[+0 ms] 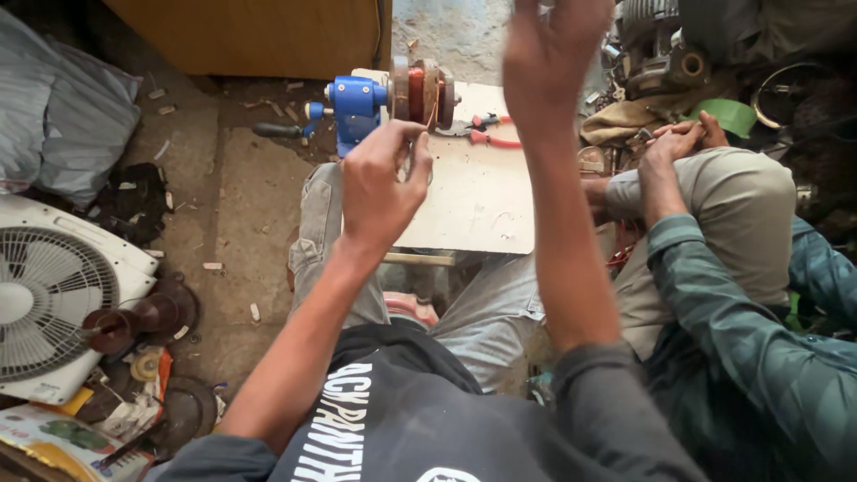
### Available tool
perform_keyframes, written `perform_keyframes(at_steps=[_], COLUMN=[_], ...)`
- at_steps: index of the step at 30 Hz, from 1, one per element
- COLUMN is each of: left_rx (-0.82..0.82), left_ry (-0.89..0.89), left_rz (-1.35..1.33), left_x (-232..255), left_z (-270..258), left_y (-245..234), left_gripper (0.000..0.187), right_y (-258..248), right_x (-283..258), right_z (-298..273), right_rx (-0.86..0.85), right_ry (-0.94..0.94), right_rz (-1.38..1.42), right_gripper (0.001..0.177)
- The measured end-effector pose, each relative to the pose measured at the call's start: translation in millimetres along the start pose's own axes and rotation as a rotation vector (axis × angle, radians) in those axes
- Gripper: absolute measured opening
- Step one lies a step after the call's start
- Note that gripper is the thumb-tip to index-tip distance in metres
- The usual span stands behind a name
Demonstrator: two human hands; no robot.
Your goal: The person uses a hand-cranked winding machine to wrap copper wire onto a cylindrical core. They rotate the crank with one hand while guiding the wire with the other, then cut the wire and coil it by hand.
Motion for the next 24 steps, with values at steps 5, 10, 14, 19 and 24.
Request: perform_keyframes(at_steps=[5,10,14,19,24], left_rx=[-0.036,-0.07,-0.139,-0.174,-0.128], left_ry=[-0.024,0.11,0.227,0.225,0.144], left_rz=[0.076,0.265,0.398,0.405,0.376], left_x=[10.1,37.2,52.7,49.3,35.0], left_z=[13.4,24.6,43.6,63.2,65.9], left_y=[-17.4,-20.0,-15.0,-12.0,-27.1], left_gripper=[0.007,0.008,0.011,0.012,0.014], right_y=[19.1,37.3,43.0,42.8,29.2], right_x=[-9.4,-48.9,-47.5,-37.3,-38.3], right_z=[-76.4,-104.3,-95.9,-94.2,-101.0], right_rx=[-0.274,-0.281,-0.273,-0.292,-0.127], right_ry=[0.26,0.179,0.25,0.273,0.231], right_rz=[0.28,0.057,0.087,0.104,0.125], right_gripper=[0.03,0.038,0.036,0.028,0.024])
Point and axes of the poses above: each hand's wrist, its own z-axis towards the middle knuckle, its own y-axis out of the palm, x = y × z, the point moved 10 cm from there along z, towards the middle knuckle, and after that the axes turned 1 degree about -y, right-handed, at the moved point
